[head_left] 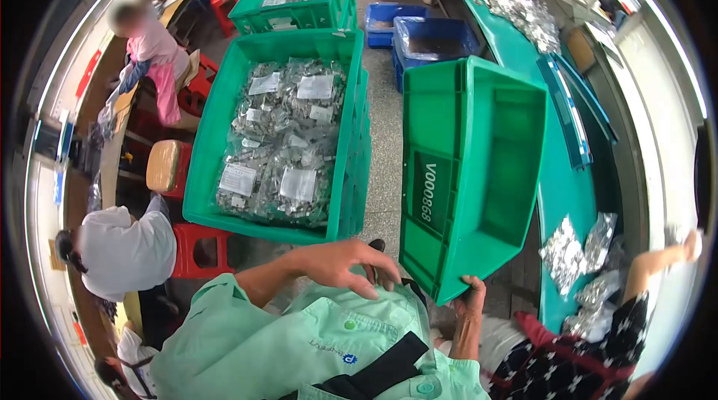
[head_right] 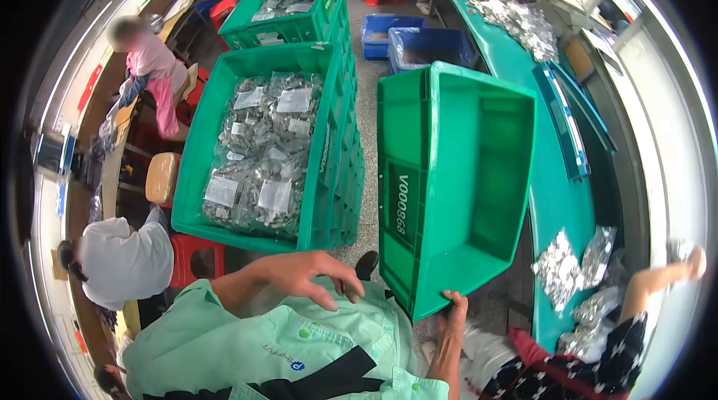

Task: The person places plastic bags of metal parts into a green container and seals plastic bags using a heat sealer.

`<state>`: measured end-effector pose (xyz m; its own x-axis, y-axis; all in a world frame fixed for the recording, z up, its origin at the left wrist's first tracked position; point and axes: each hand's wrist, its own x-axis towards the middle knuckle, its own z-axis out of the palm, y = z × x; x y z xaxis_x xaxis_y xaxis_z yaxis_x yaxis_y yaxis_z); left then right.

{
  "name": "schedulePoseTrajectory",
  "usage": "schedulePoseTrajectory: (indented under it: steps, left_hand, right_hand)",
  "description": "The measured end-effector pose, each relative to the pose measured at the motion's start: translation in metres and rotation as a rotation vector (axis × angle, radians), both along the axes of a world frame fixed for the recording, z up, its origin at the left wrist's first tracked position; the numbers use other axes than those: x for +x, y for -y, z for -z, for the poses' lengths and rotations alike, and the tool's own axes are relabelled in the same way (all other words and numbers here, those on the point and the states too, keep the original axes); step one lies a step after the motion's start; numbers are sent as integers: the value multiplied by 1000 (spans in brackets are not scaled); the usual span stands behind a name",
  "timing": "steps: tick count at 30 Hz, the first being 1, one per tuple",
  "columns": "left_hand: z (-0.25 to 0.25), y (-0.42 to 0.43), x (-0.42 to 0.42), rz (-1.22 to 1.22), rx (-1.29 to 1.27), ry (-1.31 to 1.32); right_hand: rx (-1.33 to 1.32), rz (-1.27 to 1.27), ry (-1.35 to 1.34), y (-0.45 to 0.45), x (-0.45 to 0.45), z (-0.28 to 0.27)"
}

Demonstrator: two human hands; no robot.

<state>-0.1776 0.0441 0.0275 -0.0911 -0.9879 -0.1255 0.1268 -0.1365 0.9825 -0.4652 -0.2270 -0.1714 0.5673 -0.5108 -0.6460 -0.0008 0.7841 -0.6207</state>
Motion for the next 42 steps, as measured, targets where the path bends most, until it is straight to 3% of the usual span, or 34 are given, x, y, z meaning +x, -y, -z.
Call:
schedulePoseTrajectory:
  steps: [1,6,8,11,14,20,24,27,31,33,37,42]
  left_hand:
    - [-4,2,11,-56,2,8]
    - [-15,28,52,-440,104,79]
    - [-15,52,61,-596,129,117]
    - [-28,88,80,-971,209,-48]
    - [-40,106,97,-1164,174,97]
    - [-73,145,146,-1289,153,306]
    - [-74,164,213,-1265,58,263]
    - [-69,187,285,-1224,26,328]
    - [-76,231,384,-1366,179,389]
    - [-77,249,434,-1433,201,385]
    - [-68,270,538,-1478,89,668]
    - [-55,286,675,-1497,132,598]
  right_hand:
    - [-28,-64,5,9,23,-30]
    - [-113,-155,87,78,113,-76]
    - [-148,-196,104,110,137,-82]
    - [-159,-278,125,152,178,-83]
    - [-141,-348,143,179,222,-104]
    - [-53,-427,227,199,322,-108]
    - [-51,-420,244,192,397,-115]
    - [-185,-473,233,184,464,-92]
    - [-284,-420,223,188,560,-116]
    - [-285,-411,223,190,605,-122]
    - [-246,-389,213,191,682,-137]
    - [-219,-427,218,229,776,-149]
